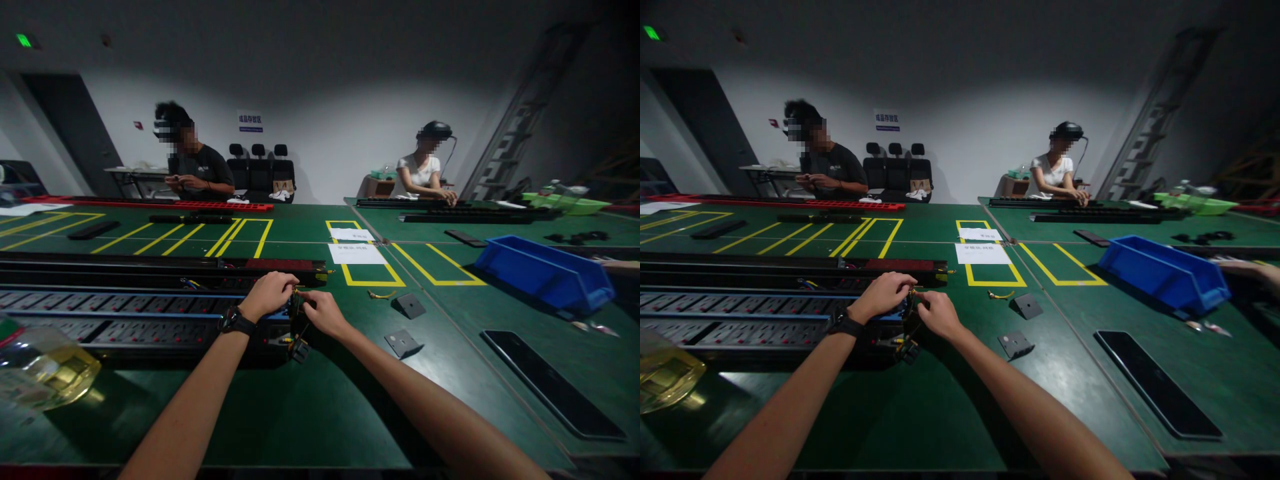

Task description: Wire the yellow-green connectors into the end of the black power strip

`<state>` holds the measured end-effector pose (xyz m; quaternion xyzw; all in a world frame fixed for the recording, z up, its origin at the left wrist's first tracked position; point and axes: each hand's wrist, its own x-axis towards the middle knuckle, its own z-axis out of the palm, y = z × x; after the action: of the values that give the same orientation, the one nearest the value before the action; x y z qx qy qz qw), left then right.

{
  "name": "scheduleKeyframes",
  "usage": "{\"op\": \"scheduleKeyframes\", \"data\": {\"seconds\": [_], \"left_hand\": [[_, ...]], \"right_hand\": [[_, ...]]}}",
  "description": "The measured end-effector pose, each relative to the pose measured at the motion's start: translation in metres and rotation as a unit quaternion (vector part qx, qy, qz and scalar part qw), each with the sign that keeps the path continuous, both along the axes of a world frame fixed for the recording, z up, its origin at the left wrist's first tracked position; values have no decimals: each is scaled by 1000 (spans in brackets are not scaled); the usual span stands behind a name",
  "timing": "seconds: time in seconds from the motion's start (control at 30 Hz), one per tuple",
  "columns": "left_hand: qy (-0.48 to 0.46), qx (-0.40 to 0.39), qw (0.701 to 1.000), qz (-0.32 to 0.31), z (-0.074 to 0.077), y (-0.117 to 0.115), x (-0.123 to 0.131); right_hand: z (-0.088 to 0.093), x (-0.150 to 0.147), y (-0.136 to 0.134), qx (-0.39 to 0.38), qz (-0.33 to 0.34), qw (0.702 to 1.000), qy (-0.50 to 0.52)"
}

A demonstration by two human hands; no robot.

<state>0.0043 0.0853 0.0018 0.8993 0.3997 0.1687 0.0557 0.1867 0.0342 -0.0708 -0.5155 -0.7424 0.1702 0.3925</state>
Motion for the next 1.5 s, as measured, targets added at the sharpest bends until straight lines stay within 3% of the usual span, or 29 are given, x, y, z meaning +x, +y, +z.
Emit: {"op": "scheduleKeyframes", "data": {"seconds": [0.23, 1.5], "left_hand": [[-10, -9, 1000, 6, 1, 0, 1], [-7, -22, 1000, 9, 3, 3, 2]], "right_hand": [[0, 1, 1, 4, 22, 1000, 3], [11, -2, -4, -1, -24, 999, -21]]}}
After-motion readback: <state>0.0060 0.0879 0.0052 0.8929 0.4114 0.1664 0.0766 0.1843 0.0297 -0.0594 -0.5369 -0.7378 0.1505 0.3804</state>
